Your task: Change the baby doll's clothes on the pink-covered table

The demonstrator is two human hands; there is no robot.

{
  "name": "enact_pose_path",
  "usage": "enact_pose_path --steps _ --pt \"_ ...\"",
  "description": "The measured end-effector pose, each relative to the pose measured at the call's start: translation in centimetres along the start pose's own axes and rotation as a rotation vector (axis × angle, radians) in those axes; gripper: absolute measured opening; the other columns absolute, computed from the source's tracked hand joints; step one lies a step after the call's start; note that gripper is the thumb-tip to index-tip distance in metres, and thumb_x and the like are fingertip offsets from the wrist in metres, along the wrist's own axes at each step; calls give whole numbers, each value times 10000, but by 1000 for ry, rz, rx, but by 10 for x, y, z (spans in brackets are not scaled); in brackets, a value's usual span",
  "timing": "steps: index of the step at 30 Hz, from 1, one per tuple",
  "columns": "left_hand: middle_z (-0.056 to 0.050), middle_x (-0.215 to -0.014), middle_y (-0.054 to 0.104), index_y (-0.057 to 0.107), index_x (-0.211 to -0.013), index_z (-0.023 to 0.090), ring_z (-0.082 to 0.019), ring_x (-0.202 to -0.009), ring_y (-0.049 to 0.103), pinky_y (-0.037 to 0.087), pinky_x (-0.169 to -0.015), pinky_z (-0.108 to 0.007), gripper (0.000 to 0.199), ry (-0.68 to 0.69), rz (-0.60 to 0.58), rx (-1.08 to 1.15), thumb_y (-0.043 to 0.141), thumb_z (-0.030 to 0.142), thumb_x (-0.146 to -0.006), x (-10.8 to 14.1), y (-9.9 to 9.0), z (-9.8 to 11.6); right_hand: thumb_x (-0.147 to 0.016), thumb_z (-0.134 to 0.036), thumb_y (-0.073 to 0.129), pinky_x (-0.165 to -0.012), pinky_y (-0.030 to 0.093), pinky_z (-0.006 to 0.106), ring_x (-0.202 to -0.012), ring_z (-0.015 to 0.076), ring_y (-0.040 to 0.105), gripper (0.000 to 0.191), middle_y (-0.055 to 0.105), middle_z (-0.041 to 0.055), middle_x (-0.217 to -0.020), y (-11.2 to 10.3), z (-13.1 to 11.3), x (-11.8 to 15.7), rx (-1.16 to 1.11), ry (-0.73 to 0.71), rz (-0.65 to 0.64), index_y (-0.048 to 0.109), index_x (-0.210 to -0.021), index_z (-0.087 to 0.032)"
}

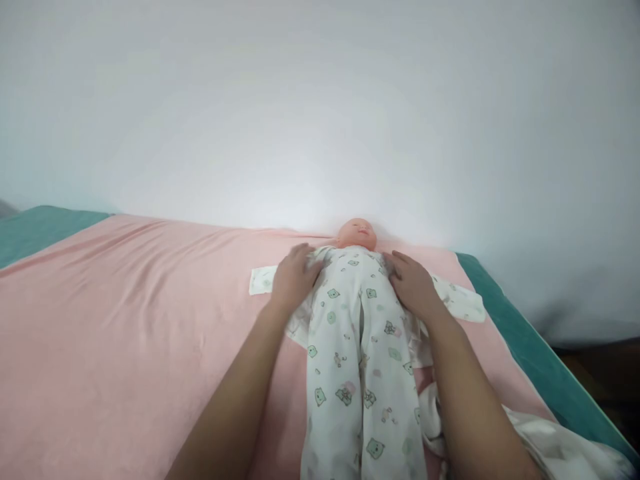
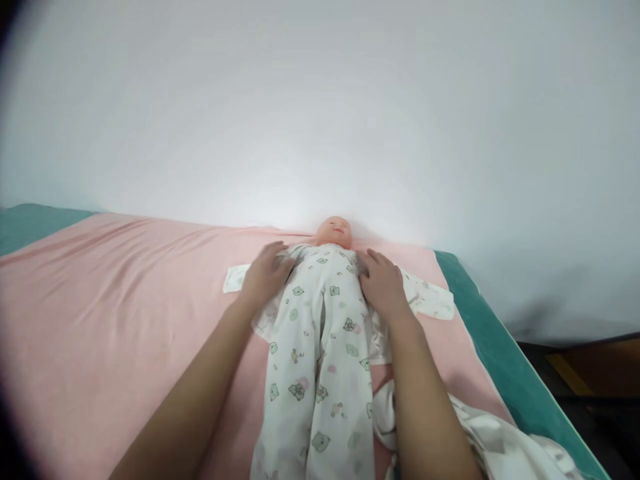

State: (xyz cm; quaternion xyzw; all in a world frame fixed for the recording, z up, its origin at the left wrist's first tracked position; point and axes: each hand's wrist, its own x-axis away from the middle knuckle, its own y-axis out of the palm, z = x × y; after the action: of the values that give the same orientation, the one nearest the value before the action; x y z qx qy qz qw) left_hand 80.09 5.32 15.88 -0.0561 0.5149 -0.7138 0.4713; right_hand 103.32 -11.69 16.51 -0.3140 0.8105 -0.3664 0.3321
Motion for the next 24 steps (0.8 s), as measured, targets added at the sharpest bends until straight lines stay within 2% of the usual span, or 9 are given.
enact_pose_path --steps 2,4,8,10,13,15,17,20,24 --pt "-35 -1365 533 506 -1292 299 -228 -1269 462 244 -1151 -473 372 111 -21 -47 426 301 -929 6 17 11 -716 -157 449 -1092 315 538 -1285 296 455 583 530 39 -1378 9 -3 1 91 -39 -27 588 -1266 -293" --pt "-35 -1358 545 496 -1317 301 -234 -1271 457 182 -1164 -504 445 127 -2 -115 403 171 -902 8 24 14 -698 -139 441 -1061 364 521 -1239 292 502 581 576 23 -1328 11 5 3 80 58 33 626 -1225 -303" --pt "-22 -1316 588 552 -1267 297 -222 -1186 536 352 -1070 -410 468 6 11 -74 393 116 -866 5 6 -14 -702 -153 426 -953 466 497 -1124 309 583 505 645 62 -1222 3 28 8 25 371 248 698 -1119 -236" --pt "-5 -1261 628 597 -1207 325 -218 -1109 587 444 -947 -363 387 -125 -40 13 408 201 -892 3 -6 -36 -698 -152 443 -1013 419 516 -1182 327 543 540 609 98 -1274 -1 22 12 74 311 267 657 -1193 -185" --pt "-1 -1188 668 623 -1178 340 -216 -1078 599 455 -894 -344 333 -189 -110 97 414 325 -920 4 -13 -56 -750 -202 483 -1087 359 471 -1263 298 480 563 549 102 -1349 -5 -18 16 35 104 207 554 -1307 -170" --pt "-7 -1160 680 625 -1180 332 -215 -1089 586 423 -933 -356 331 -188 -85 86 410 360 -931 5 -10 -58 -830 -314 482 -1061 397 425 -1233 259 512 496 564 66 -1333 -5 -58 11 -49 7 106 528 -1316 -225" --pt "-2 -1144 684 634 -1158 338 -214 -1090 580 392 -961 -368 314 -207 -62 58 419 382 -934 5 -6 -56 -879 -415 455 -1035 417 404 -1210 245 531 456 582 47 -1310 -1 -98 -2 -31 -133 -135 519 -1305 -266" --pt "2 -1128 686 633 -1144 348 -209 -1088 575 368 -975 -371 299 -217 -69 33 426 400 -935 3 -3 -52 -864 -465 489 -1000 420 429 -1240 296 492 450 544 88 -1342 20 -146 -35 267 -357 -514 552 -1250 -243" --pt "-12 -1122 677 606 -1188 338 -217 -1081 573 367 -964 -379 308 -200 -73 6 442 361 -928 3 -6 -53 -781 -423 592 -784 484 407 -1049 328 589 446 555 159 -1273 60 -180 -67 642 -384 -704 580 -1151 -173"
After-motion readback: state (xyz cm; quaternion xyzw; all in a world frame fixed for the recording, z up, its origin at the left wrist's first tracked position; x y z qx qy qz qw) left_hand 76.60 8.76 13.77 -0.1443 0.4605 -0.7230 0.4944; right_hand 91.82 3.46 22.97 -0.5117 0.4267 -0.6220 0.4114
